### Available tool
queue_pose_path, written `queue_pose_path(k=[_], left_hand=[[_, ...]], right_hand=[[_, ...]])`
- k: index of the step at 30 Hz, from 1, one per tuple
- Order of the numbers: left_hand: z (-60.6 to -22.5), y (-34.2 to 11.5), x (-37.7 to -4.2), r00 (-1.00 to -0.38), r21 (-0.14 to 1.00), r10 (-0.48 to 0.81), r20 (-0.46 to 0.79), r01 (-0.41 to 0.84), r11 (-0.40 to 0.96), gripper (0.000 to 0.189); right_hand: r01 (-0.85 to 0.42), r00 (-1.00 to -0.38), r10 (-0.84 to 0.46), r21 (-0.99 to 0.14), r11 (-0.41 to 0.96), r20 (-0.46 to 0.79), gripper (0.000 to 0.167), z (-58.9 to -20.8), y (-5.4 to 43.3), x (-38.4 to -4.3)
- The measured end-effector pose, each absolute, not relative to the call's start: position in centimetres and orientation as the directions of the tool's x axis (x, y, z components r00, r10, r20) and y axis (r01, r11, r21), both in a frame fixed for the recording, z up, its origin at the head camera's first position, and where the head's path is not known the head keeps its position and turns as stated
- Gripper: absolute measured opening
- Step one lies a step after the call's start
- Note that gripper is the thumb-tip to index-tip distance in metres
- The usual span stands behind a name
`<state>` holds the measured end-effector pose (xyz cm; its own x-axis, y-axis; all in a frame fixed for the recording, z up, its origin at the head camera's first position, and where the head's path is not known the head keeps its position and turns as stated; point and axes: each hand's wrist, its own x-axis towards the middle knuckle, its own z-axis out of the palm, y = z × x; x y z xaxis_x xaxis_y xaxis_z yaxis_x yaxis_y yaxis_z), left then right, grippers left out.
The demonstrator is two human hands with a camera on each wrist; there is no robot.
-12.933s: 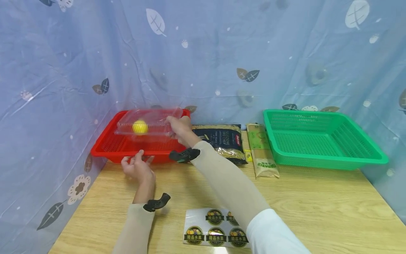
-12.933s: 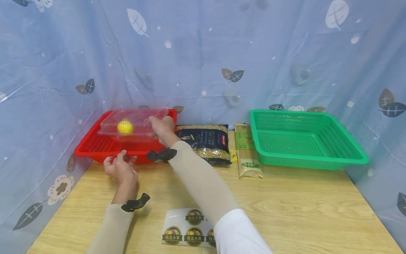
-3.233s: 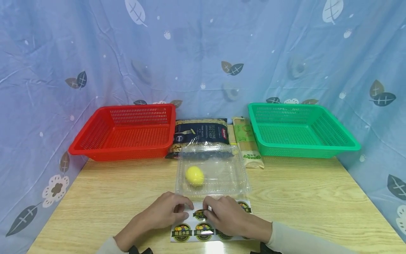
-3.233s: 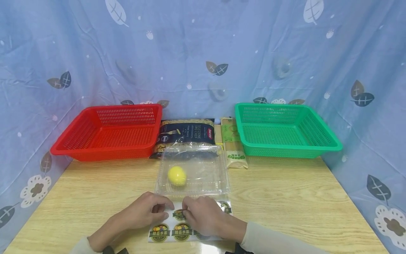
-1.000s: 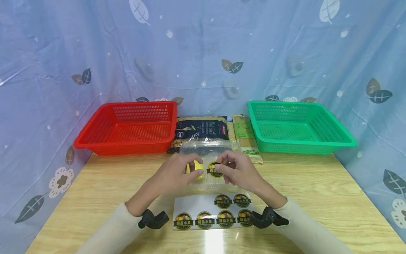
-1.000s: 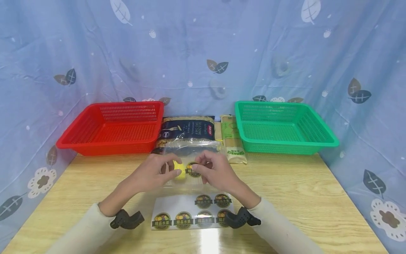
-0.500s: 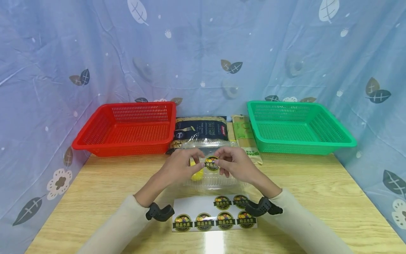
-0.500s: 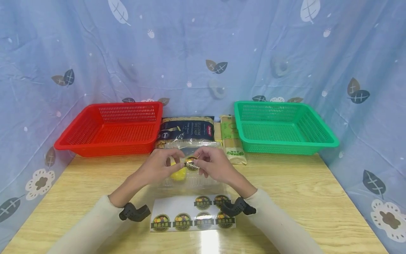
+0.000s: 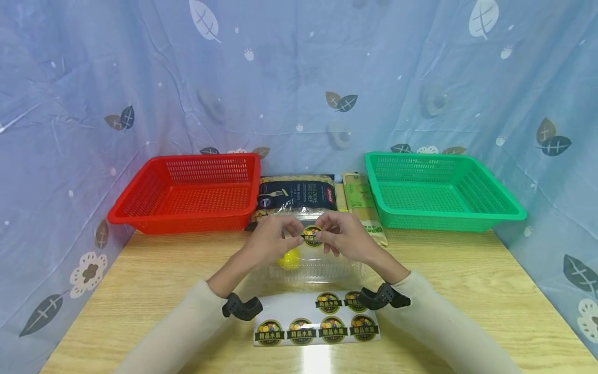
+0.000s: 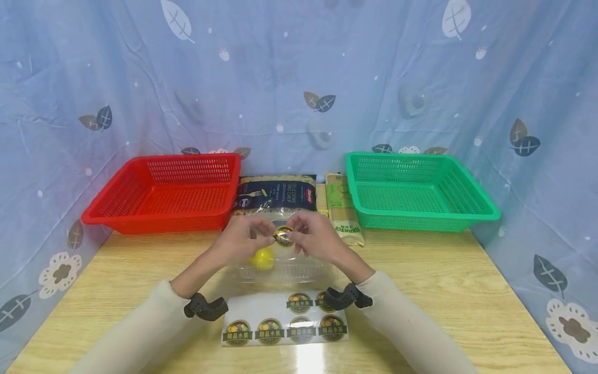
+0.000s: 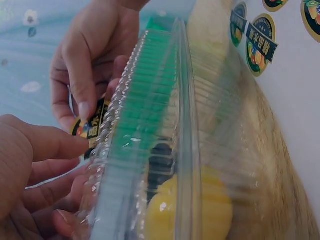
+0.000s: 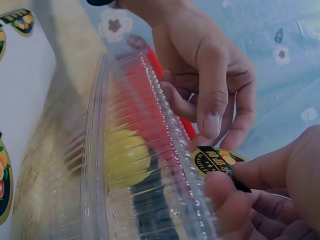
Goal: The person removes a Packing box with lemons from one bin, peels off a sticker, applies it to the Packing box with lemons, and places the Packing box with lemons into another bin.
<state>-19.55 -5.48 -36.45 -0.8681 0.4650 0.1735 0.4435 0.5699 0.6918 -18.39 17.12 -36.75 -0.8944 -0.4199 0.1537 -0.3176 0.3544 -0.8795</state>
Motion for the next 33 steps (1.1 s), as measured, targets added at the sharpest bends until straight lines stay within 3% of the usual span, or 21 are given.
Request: queue_pose_path(k=[14,33], left_hand=[[-38.0,-4.6,-19.4,-0.873,0.705,0.356,0.335,0.482,0.52,0.013],[-39.0,-4.3,-19.2,-0.905,0.712,0.292,0.31,0.424,0.56,0.014]], right_hand=[[-0.3,-0.942,-0.264,-0.869,0.394,0.206,0.011,-37.5,16.4,-18.1],[-0.272,-0.953,-0.244,-0.862,0.427,0.18,0.016,-37.9,16.3,-18.3]])
